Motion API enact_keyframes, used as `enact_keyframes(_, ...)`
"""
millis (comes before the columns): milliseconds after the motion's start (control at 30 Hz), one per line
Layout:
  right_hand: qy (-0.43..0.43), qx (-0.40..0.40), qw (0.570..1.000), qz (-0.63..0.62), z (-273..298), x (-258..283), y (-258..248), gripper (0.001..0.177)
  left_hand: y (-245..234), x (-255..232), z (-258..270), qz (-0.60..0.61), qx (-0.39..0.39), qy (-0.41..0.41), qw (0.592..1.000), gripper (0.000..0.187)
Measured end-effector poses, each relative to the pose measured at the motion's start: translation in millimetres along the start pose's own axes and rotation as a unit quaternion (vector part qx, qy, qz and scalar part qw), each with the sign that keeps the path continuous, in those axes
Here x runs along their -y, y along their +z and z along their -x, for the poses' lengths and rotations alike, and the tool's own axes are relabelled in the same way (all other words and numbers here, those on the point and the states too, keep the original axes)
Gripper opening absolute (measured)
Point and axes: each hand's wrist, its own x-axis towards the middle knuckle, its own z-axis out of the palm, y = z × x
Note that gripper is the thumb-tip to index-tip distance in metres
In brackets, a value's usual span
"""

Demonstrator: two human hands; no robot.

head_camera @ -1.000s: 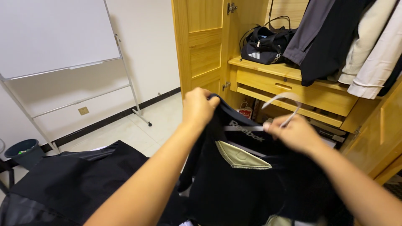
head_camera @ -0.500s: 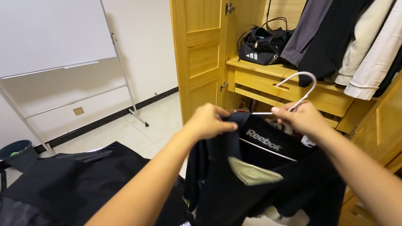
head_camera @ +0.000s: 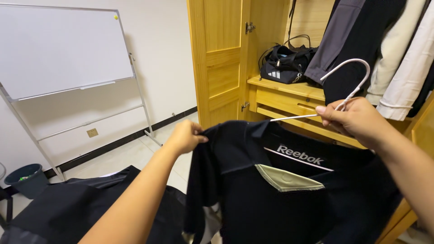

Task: The person picks up a black Reebok shirt, places it on a hanger, and hangs it in a wooden wardrobe. They repeat this process with a black button-up shirt and a light purple striped shirt, selecting hangers from a pile on a desk and placing each garment into the wardrobe.

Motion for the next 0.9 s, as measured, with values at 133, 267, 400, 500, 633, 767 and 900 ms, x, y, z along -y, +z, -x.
enact_keyframes(133,0.004,-0.004,1.000,-0.027,0,13,8,0.036,-13,-49,-1,-0.061,-0.002,0.182,0.981,0.048)
enact_keyframes(267,-0.013,0.042,0.999,-0.003,0,28,29,0.036,9,-125,28,0.072,-0.071,0.305,0.947,0.039)
enact_keyframes(400,-0.016,0.087,0.996,0.002,-2,38,41,0.038,20,-147,46,0.034,-0.108,0.216,0.970,0.028)
enact_keyframes(500,-0.058,0.098,0.993,0.030,-2,41,27,0.032,20,-130,38,0.061,-0.199,0.224,0.952,0.024)
enact_keyframes(633,-0.186,0.064,0.967,0.161,7,24,0,0.040,-5,-97,20,0.091,-0.282,0.195,0.935,0.022)
enact_keyframes(767,-0.196,0.003,0.972,0.125,34,-12,-12,0.039,-34,-88,9,0.097,-0.251,0.119,0.956,0.024)
enact_keyframes(900,-0.195,-0.104,0.972,0.084,31,-32,-10,0.027,-42,-94,8,0.116,-0.242,0.138,0.954,0.024)
